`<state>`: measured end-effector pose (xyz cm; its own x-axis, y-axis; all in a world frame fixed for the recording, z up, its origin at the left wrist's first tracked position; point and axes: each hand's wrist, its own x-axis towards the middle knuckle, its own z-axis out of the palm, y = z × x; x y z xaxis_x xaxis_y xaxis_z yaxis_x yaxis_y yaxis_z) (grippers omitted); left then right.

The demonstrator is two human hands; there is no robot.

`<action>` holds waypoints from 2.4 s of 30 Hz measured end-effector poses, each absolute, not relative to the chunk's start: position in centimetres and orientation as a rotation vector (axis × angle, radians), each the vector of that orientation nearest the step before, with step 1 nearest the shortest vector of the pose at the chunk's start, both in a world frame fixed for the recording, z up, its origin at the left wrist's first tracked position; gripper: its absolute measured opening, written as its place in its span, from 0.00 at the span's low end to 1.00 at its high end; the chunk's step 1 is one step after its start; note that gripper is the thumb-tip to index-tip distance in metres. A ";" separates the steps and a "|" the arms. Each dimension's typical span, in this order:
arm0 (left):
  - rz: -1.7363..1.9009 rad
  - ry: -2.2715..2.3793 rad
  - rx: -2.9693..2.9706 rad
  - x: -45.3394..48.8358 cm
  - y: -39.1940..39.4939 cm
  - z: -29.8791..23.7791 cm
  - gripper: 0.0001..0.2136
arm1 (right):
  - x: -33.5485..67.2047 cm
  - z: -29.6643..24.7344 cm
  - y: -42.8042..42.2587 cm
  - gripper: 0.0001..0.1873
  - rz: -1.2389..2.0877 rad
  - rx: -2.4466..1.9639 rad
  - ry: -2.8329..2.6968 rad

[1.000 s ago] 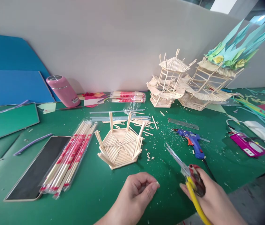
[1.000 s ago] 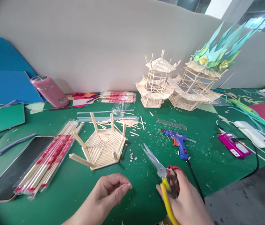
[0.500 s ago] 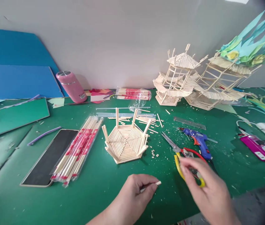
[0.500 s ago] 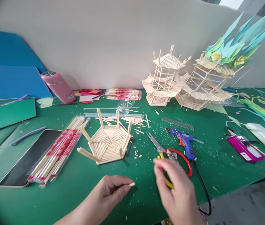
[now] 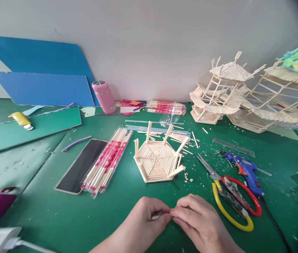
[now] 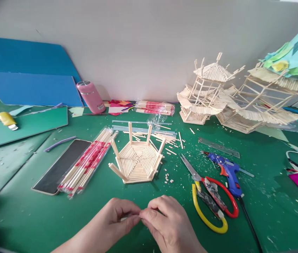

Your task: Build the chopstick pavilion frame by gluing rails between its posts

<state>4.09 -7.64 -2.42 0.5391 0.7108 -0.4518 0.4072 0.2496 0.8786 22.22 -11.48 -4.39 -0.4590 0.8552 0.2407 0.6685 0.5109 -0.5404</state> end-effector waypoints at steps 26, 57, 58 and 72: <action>0.774 1.348 1.936 1.2 -4.3 -6.3 0.10 | 21.7 -5.4 -9.7 0.07 0.640 -1.417 -1.783; 1.070 1.335 1.506 3.5 -2.8 0.4 0.10 | 22.2 -0.4 -4.1 0.06 0.829 -1.336 -1.523; 1.027 1.326 1.424 3.6 -2.8 0.6 0.10 | 22.2 0.0 -4.1 0.06 0.834 -1.339 -1.527; 0.870 1.106 1.092 3.5 -3.0 0.5 0.14 | 23.8 2.1 -4.4 0.06 0.431 -1.373 -1.668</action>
